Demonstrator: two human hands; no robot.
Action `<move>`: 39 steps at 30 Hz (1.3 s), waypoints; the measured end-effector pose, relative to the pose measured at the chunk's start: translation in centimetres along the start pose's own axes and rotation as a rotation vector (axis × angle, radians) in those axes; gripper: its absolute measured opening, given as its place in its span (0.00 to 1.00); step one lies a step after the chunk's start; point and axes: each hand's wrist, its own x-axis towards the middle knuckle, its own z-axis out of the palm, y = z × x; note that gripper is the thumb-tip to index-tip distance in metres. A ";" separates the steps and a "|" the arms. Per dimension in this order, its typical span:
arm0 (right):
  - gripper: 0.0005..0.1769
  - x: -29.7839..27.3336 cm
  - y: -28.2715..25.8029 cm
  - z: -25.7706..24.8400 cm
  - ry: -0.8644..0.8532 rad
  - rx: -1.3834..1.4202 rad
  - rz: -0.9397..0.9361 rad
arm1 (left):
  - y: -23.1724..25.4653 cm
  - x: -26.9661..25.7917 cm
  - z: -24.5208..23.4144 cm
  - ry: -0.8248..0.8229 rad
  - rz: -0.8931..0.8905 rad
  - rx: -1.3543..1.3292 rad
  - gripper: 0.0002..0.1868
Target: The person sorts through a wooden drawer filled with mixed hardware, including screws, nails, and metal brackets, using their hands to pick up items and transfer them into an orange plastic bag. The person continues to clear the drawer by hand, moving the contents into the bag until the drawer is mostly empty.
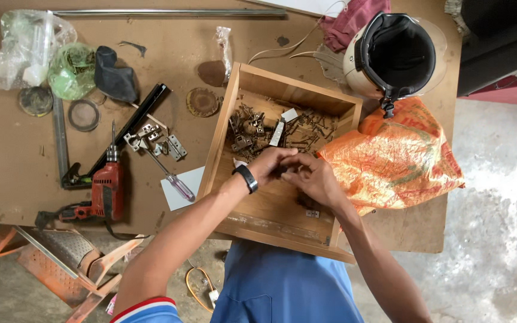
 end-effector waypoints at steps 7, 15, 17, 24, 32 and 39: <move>0.18 -6.5 -2.2 -6.5 0.293 -0.175 0.055 | 13.1 -8.8 -6.5 0.338 0.478 0.503 0.10; 0.37 -13.6 4.1 -8.8 0.569 -0.353 0.010 | 13.0 3.0 -30.2 0.741 0.616 0.279 0.09; 0.25 -14.1 0.8 -7.4 0.655 -0.345 0.582 | 12.7 3.9 -31.0 0.967 0.448 0.788 0.17; 0.10 -18.7 5.8 -8.8 0.733 0.145 0.133 | 12.4 4.0 -30.9 1.028 0.375 1.254 0.07; 0.10 -19.3 3.0 -9.0 0.769 0.231 -0.004 | 10.3 2.4 -32.4 1.034 0.640 1.563 0.22; 0.10 -17.1 -0.4 -11.0 0.805 0.127 -0.047 | 14.0 -7.1 -14.1 1.018 0.622 1.406 0.27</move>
